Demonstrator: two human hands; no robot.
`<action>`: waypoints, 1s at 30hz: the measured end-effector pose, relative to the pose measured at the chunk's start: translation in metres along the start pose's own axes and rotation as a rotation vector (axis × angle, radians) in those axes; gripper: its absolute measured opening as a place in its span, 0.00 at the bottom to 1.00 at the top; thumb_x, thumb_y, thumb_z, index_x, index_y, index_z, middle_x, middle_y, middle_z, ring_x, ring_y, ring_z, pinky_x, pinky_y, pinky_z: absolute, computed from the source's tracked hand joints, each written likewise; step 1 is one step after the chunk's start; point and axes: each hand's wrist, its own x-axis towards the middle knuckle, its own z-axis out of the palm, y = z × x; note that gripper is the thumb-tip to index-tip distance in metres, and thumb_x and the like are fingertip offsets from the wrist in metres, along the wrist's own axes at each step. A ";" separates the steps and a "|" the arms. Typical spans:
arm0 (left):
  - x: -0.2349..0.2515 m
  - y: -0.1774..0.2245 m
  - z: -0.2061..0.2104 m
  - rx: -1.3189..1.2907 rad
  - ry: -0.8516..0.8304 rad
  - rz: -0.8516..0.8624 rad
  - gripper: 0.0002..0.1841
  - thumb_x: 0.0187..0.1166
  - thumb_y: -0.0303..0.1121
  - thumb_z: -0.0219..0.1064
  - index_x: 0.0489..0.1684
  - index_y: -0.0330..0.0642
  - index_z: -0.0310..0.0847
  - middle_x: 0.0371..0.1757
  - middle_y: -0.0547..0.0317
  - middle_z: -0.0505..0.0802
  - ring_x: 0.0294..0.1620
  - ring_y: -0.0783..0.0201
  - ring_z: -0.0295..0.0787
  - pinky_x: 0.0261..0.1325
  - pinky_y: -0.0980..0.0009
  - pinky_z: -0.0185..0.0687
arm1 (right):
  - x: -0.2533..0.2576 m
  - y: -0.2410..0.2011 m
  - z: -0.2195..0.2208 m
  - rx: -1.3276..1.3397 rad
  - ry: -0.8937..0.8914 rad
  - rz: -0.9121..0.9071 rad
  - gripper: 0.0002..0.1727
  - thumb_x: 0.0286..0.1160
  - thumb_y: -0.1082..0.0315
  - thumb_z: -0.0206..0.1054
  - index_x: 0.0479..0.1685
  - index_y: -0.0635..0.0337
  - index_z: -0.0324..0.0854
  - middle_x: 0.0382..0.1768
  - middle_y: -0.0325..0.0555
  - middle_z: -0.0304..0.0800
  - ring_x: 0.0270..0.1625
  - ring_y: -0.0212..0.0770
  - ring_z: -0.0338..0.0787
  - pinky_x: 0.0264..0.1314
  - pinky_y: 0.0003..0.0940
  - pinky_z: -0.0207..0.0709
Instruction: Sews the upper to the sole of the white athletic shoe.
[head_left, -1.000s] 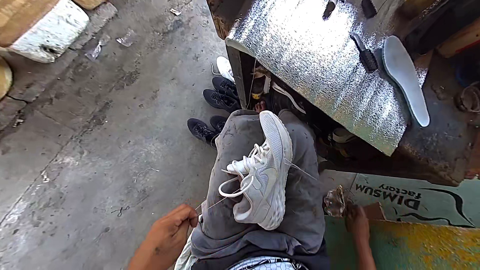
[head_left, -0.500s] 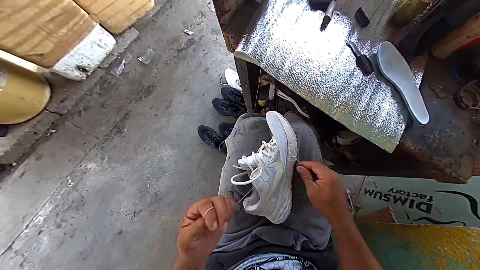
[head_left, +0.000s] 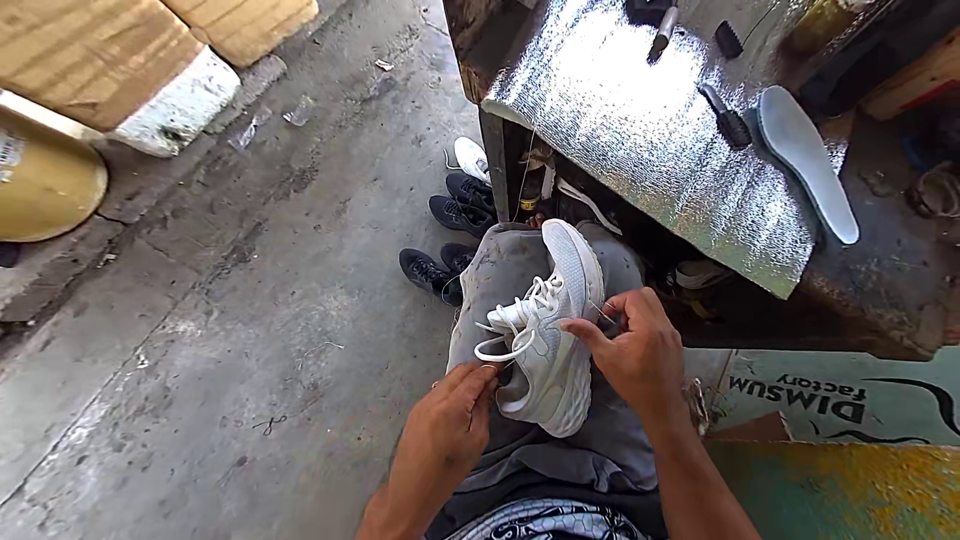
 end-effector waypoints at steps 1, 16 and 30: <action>-0.002 0.000 -0.001 0.036 -0.019 -0.008 0.18 0.88 0.39 0.53 0.51 0.44 0.92 0.42 0.58 0.94 0.42 0.65 0.92 0.46 0.67 0.89 | 0.000 -0.002 0.003 0.002 0.005 0.001 0.35 0.62 0.30 0.74 0.33 0.60 0.83 0.29 0.44 0.77 0.22 0.40 0.76 0.22 0.39 0.70; -0.049 -0.001 -0.026 -0.019 -0.119 0.012 0.21 0.86 0.43 0.44 0.26 0.50 0.81 0.18 0.68 0.77 0.17 0.71 0.73 0.18 0.71 0.64 | -0.001 -0.008 0.023 0.035 0.024 0.017 0.27 0.72 0.40 0.73 0.28 0.58 0.80 0.30 0.44 0.79 0.26 0.41 0.79 0.26 0.40 0.72; -0.065 0.004 -0.042 -0.056 -0.209 -0.015 0.22 0.88 0.44 0.45 0.29 0.47 0.83 0.20 0.65 0.79 0.19 0.71 0.75 0.20 0.71 0.67 | 0.001 -0.010 0.015 0.076 -0.030 0.037 0.24 0.75 0.45 0.73 0.30 0.59 0.80 0.32 0.46 0.80 0.26 0.43 0.80 0.25 0.42 0.72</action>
